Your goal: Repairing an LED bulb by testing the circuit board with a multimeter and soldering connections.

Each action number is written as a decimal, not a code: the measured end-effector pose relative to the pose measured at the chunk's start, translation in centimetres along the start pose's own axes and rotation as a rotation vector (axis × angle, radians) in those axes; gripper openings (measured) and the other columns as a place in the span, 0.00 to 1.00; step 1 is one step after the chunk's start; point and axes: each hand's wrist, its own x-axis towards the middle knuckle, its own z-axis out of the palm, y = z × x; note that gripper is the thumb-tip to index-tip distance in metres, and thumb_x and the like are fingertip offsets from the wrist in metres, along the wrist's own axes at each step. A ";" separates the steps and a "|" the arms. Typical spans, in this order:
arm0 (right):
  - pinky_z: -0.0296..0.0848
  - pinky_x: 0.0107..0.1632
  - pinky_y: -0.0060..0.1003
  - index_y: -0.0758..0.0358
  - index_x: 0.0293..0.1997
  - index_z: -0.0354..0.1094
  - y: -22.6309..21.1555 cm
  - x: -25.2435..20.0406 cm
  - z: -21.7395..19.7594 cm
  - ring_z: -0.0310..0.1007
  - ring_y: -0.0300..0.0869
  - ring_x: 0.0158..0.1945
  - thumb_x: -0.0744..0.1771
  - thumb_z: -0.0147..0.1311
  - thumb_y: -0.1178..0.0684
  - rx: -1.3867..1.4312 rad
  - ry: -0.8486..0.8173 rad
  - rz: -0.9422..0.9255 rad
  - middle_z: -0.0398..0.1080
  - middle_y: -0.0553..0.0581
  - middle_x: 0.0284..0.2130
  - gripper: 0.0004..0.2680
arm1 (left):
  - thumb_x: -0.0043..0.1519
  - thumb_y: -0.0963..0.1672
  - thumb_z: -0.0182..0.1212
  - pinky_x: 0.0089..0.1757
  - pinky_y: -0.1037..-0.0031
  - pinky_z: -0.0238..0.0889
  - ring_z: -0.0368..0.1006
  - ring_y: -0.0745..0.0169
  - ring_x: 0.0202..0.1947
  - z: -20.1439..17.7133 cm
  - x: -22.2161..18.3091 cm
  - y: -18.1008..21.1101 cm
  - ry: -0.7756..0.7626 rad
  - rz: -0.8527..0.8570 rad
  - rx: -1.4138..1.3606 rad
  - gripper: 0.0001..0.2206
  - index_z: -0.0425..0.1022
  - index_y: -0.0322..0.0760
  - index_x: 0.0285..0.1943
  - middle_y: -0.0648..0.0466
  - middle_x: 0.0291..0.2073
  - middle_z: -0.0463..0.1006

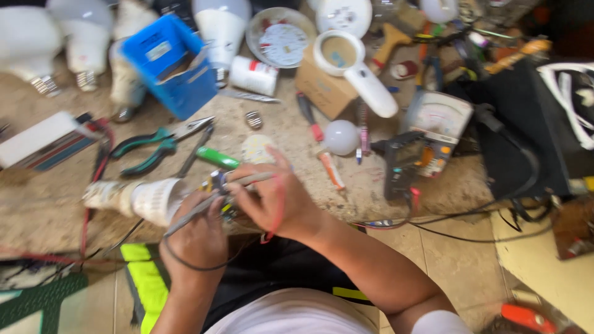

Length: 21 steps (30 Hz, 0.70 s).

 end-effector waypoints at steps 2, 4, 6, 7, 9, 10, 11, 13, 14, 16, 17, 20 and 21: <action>0.57 0.67 0.65 0.60 0.43 0.72 0.0 -0.2 0.2 0.81 0.54 0.45 0.69 0.53 0.52 -0.052 0.103 0.034 0.78 0.56 0.38 0.05 | 0.71 0.49 0.56 0.30 0.64 0.73 0.78 0.52 0.30 1.0 0.2 -0.2 0.176 0.066 0.231 0.07 0.75 0.46 0.44 0.56 0.31 0.78; 0.58 0.66 0.64 0.59 0.44 0.72 0.9 -0.8 0.7 0.81 0.53 0.45 0.69 0.54 0.53 -0.042 0.077 0.011 0.78 0.54 0.38 0.04 | 0.71 0.51 0.54 0.30 0.65 0.73 0.78 0.54 0.29 0.8 -0.1 -0.4 0.134 -0.002 0.251 0.09 0.74 0.50 0.45 0.59 0.29 0.76; 0.59 0.66 0.63 0.58 0.44 0.73 1.5 -1.2 0.9 0.81 0.52 0.45 0.69 0.54 0.54 -0.046 0.057 -0.005 0.78 0.53 0.39 0.04 | 0.71 0.54 0.51 0.29 0.66 0.74 0.78 0.56 0.28 0.7 -0.5 -0.5 0.093 -0.062 0.255 0.10 0.73 0.53 0.46 0.61 0.27 0.74; 0.59 0.66 0.62 0.59 0.44 0.73 1.6 -1.4 1.0 0.81 0.52 0.45 0.69 0.55 0.54 -0.052 0.061 0.006 0.78 0.53 0.39 0.04 | 0.70 0.55 0.52 0.29 0.62 0.74 0.79 0.52 0.29 0.7 -0.7 -0.5 0.071 -0.122 0.165 0.11 0.72 0.53 0.48 0.59 0.27 0.76; 0.58 0.66 0.62 0.59 0.44 0.73 1.6 -1.6 1.1 0.81 0.52 0.44 0.69 0.55 0.55 -0.054 0.060 0.016 0.78 0.53 0.38 0.04 | 0.69 0.56 0.53 0.29 0.58 0.74 0.80 0.48 0.30 0.5 -0.7 -0.2 0.050 -0.186 0.078 0.12 0.72 0.52 0.50 0.57 0.27 0.77; 0.59 0.66 0.62 0.60 0.44 0.73 1.5 -1.5 1.1 0.81 0.52 0.44 0.69 0.55 0.55 -0.053 0.058 0.023 0.78 0.53 0.38 0.04 | 0.70 0.54 0.54 0.29 0.57 0.74 0.80 0.46 0.30 0.2 -0.5 0.1 0.047 -0.183 0.064 0.11 0.71 0.51 0.50 0.55 0.27 0.77; 0.59 0.66 0.62 0.60 0.44 0.73 1.4 -1.5 1.0 0.81 0.52 0.44 0.69 0.55 0.54 -0.056 0.060 0.030 0.78 0.53 0.38 0.04 | 0.70 0.53 0.55 0.29 0.56 0.74 0.80 0.44 0.29 -0.1 -0.2 0.4 0.043 -0.176 0.047 0.10 0.71 0.49 0.49 0.53 0.27 0.77; 0.58 0.66 0.62 0.61 0.44 0.73 1.2 -1.3 1.1 0.81 0.53 0.44 0.69 0.55 0.55 -0.058 0.062 0.030 0.78 0.54 0.38 0.04 | 0.70 0.53 0.55 0.29 0.55 0.74 0.80 0.42 0.29 -0.2 -0.2 0.5 0.038 -0.176 0.041 0.10 0.71 0.49 0.49 0.52 0.26 0.77; 0.58 0.66 0.63 0.62 0.43 0.74 1.1 -1.3 1.1 0.81 0.54 0.43 0.69 0.55 0.55 -0.059 0.064 0.029 0.78 0.55 0.38 0.04 | 0.70 0.53 0.55 0.28 0.54 0.74 0.80 0.41 0.29 -0.3 -0.2 0.5 0.033 -0.175 0.035 0.11 0.71 0.48 0.50 0.51 0.26 0.77; 0.58 0.66 0.62 0.62 0.43 0.74 1.0 -1.2 1.1 0.81 0.54 0.44 0.69 0.55 0.54 -0.064 0.061 0.031 0.79 0.55 0.38 0.04 | 0.70 0.53 0.55 0.28 0.56 0.74 0.80 0.42 0.29 -0.1 -0.1 0.5 0.035 -0.170 0.041 0.10 0.72 0.49 0.50 0.52 0.26 0.77; 0.58 0.66 0.62 0.62 0.43 0.74 0.9 -1.1 1.1 0.81 0.54 0.44 0.69 0.55 0.54 -0.068 0.058 0.031 0.79 0.55 0.38 0.04 | 0.70 0.53 0.56 0.29 0.58 0.74 0.80 0.44 0.28 -0.1 -0.1 0.4 0.038 -0.166 0.049 0.10 0.72 0.51 0.50 0.53 0.26 0.77; 0.57 0.67 0.62 0.63 0.43 0.73 0.7 -1.0 1.2 0.80 0.55 0.46 0.70 0.53 0.53 -0.071 0.030 0.041 0.78 0.56 0.39 0.05 | 0.70 0.51 0.57 0.28 0.55 0.73 0.79 0.40 0.28 -0.3 0.3 0.3 0.038 -0.157 -0.007 0.09 0.72 0.49 0.50 0.51 0.25 0.77; 0.57 0.67 0.62 0.63 0.43 0.73 0.6 -0.9 1.2 0.80 0.55 0.46 0.70 0.53 0.53 -0.072 0.030 0.041 0.78 0.56 0.39 0.05 | 0.70 0.51 0.57 0.28 0.55 0.73 0.79 0.40 0.28 -0.4 0.3 0.4 0.038 -0.157 -0.008 0.09 0.72 0.49 0.50 0.51 0.25 0.77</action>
